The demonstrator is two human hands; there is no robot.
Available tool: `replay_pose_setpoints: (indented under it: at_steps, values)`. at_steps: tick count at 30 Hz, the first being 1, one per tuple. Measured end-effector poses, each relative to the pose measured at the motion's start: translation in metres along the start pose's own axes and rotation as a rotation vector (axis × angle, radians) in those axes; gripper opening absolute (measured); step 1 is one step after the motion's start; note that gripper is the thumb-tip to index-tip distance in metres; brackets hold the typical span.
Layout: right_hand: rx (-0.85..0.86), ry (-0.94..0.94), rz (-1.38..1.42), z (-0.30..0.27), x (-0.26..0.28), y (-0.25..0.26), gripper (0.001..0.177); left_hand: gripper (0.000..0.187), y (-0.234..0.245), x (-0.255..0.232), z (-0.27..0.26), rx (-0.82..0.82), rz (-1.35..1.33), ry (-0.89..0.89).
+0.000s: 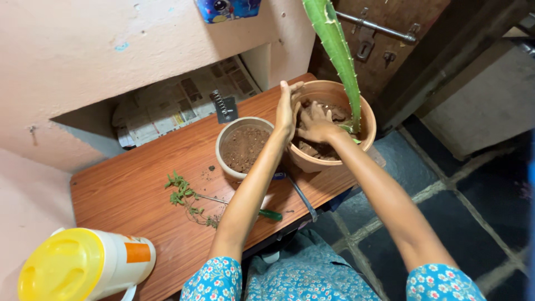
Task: The person transfers soil from a small bowl into a larger pot containing a cactus, pressing the soil down by hand. They then pour water from a yellow-lidded jug into the pot and use a small green tool to adjust the soil around the plant.
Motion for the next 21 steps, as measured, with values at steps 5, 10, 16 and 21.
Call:
replay_pose_setpoints:
  at_steps: [5,10,16,21]
  values:
    - [0.166,-0.030,0.003,-0.050,0.023,0.009,0.081,0.075,-0.005,-0.029,-0.022,0.150,-0.026,-0.059]
    - [-0.543,0.294,0.041,-0.103,0.079,0.091,0.054,0.070,0.031,-0.073,-0.046,0.091,0.016,-0.145]
    - [-0.608,0.503,0.276,-0.092,0.159,0.075,0.041,0.069,0.144,-0.071,-0.065,-0.173,0.112,-0.157]
    - [-0.263,0.362,0.023,-0.007,0.172,-0.011,0.053,0.072,0.220,-0.036,-0.081,-0.333,0.202,-0.134]
Point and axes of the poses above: each hand's wrist, its own z-axis towards the middle knuckle, its own y-axis out of the back of the hand, x = y × z, the point moved 9 cm from there along z, towards the middle knuckle, and after that the axes turned 4 degrees about y, right-handed, at the moved point
